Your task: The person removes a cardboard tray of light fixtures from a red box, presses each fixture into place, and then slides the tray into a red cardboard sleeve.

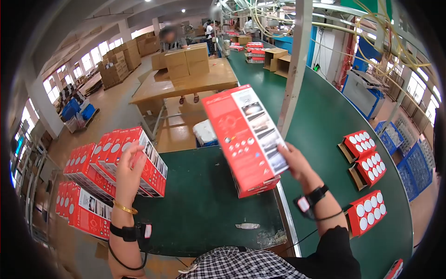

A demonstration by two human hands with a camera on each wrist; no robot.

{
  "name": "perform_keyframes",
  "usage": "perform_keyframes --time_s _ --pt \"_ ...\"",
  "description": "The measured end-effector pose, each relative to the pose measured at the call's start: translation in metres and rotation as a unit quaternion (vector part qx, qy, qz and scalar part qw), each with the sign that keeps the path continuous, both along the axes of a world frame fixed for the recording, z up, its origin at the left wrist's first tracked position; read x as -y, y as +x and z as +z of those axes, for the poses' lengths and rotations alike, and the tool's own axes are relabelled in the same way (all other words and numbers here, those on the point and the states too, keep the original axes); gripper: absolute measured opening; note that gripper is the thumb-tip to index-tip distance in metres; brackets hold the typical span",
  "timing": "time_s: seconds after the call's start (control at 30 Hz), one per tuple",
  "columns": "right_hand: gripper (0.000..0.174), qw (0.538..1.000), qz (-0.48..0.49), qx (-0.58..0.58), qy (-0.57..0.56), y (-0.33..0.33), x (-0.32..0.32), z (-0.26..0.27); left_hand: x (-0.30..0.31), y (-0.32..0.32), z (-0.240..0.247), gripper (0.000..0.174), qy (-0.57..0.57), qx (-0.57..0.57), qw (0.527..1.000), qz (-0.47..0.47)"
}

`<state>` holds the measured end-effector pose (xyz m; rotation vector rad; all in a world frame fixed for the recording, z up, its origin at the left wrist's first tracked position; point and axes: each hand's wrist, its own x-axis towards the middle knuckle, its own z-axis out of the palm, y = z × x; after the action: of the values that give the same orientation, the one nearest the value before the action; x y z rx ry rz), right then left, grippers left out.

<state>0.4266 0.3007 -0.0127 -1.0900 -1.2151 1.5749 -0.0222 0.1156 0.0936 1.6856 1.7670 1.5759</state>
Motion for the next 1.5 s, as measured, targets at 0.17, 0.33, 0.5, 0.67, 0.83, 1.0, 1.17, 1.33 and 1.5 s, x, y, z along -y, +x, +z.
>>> perform_keyframes --time_s 0.17,0.33,0.5,0.67,0.83,1.0,1.17,1.33,1.5 --pt "0.056 0.992 -0.012 0.104 -0.071 0.003 -0.046 -0.007 0.010 -0.018 -0.061 0.021 -0.055 0.100 0.993 0.016" --pt "0.059 0.978 -0.010 0.176 -0.108 0.005 -0.052 -0.015 -0.017 0.034 -0.117 0.025 -0.155 0.114 0.978 -0.085" --pt "0.061 0.945 -0.037 0.324 0.021 0.022 -0.045 -0.019 -0.079 0.114 -0.163 0.051 -0.218 0.207 0.928 -0.218" --pt "0.059 0.987 0.029 0.065 -0.141 0.026 -0.027 -0.034 -0.120 0.176 -0.167 0.081 -0.326 0.380 0.824 -0.267" --pt "0.056 0.989 0.006 0.115 -0.098 0.027 -0.011 -0.046 -0.129 0.185 -0.178 0.088 -0.293 0.329 0.834 -0.332" --pt "0.047 0.998 -0.040 0.025 -0.037 0.010 0.007 -0.041 -0.119 0.147 -0.175 0.082 -0.200 0.195 0.925 -0.259" --pt "0.015 0.896 -0.183 0.246 0.320 0.012 0.070 -0.052 -0.091 -0.005 -0.108 0.047 0.054 -0.164 0.980 0.100" --pt "0.028 0.845 0.203 0.341 0.359 -0.053 0.134 -0.149 -0.054 -0.084 -0.093 0.066 -0.062 -0.387 0.866 0.311" --pt "0.050 0.716 0.237 0.543 0.369 -0.076 0.149 -0.196 -0.043 -0.128 -0.078 0.057 -0.029 -0.340 0.837 0.427"
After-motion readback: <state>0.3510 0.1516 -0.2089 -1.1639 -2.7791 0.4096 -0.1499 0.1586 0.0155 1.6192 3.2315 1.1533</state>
